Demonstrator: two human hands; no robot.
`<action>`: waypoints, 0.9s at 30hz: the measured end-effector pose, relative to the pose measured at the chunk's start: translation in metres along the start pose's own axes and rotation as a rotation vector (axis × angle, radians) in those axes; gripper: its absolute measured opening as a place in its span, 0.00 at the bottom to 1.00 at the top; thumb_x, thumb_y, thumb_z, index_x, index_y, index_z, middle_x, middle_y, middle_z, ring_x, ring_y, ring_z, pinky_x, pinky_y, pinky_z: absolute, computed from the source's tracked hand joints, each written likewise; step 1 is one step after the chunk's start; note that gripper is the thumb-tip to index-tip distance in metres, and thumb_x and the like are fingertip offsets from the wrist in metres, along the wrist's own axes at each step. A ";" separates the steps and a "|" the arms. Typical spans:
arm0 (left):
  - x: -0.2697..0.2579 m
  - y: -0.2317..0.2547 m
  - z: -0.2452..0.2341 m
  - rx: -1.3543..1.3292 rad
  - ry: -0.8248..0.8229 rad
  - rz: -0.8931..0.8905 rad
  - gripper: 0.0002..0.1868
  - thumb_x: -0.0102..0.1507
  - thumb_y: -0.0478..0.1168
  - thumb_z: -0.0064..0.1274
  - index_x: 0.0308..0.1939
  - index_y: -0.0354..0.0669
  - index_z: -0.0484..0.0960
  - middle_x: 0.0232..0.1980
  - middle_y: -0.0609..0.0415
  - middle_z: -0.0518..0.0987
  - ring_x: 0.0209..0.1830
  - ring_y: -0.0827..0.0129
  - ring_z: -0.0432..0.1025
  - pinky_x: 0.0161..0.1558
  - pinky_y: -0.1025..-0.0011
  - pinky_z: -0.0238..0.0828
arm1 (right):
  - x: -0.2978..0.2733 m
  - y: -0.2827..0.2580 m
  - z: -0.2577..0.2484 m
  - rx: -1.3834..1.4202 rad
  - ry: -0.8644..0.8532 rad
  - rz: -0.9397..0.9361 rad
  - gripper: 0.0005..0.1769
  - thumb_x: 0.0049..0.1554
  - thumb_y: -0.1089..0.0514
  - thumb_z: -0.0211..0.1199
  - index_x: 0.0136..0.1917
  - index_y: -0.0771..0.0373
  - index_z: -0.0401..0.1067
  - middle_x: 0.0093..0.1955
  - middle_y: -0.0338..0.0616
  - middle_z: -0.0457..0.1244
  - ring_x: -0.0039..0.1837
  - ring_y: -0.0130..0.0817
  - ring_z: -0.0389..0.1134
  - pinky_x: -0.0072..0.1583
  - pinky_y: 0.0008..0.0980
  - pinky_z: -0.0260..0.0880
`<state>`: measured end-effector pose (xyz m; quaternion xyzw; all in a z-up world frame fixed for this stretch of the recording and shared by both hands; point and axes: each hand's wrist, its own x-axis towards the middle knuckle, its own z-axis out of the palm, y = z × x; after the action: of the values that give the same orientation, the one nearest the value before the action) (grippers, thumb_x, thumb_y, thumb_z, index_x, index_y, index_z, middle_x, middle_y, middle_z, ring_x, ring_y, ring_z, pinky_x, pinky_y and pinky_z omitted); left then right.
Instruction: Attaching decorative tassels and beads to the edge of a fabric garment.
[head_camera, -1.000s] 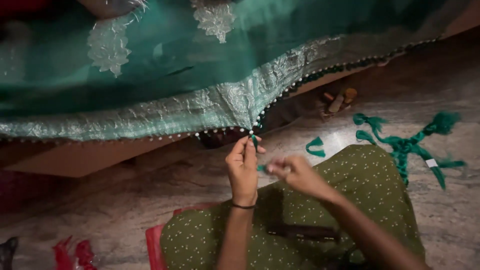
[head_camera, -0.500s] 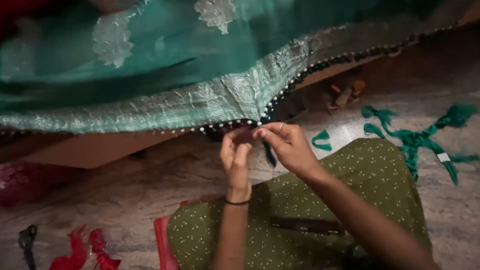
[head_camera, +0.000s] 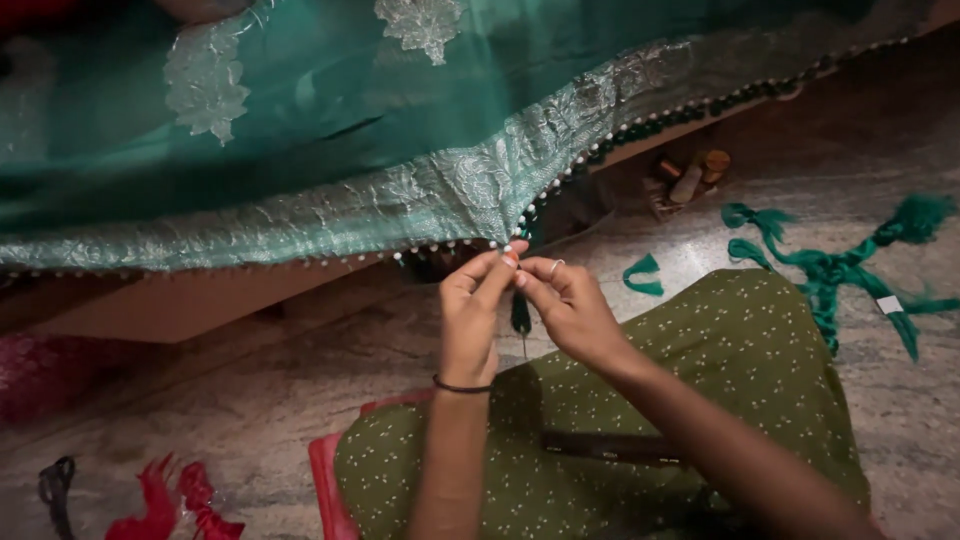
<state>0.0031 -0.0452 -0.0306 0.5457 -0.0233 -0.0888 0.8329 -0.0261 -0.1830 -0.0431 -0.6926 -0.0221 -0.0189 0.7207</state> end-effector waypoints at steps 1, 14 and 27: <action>0.001 -0.001 -0.002 -0.047 -0.006 -0.050 0.10 0.68 0.35 0.55 0.47 0.29 0.86 0.48 0.51 0.84 0.45 0.76 0.73 0.52 0.74 0.69 | 0.001 -0.001 0.001 0.014 -0.005 -0.032 0.15 0.65 0.57 0.58 0.58 0.69 0.76 0.48 0.35 0.72 0.51 0.18 0.67 0.51 0.23 0.68; 0.007 0.013 -0.005 0.050 -0.037 0.073 0.12 0.68 0.36 0.53 0.48 0.30 0.86 0.47 0.53 0.86 0.48 0.77 0.75 0.56 0.76 0.68 | 0.011 -0.079 -0.018 -0.636 0.246 -0.647 0.12 0.56 0.69 0.67 0.54 0.64 0.78 0.50 0.44 0.67 0.52 0.39 0.68 0.52 0.36 0.69; 0.007 0.021 -0.006 -0.231 -0.085 -0.101 0.10 0.68 0.35 0.54 0.48 0.30 0.84 0.46 0.51 0.84 0.45 0.73 0.77 0.51 0.75 0.72 | 0.009 -0.076 -0.002 -0.752 0.186 -0.837 0.09 0.56 0.69 0.69 0.50 0.67 0.73 0.48 0.48 0.65 0.49 0.45 0.66 0.48 0.40 0.68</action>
<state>0.0132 -0.0332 -0.0144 0.4426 -0.0207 -0.1557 0.8829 -0.0218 -0.1875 0.0335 -0.8292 -0.2230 -0.3702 0.3546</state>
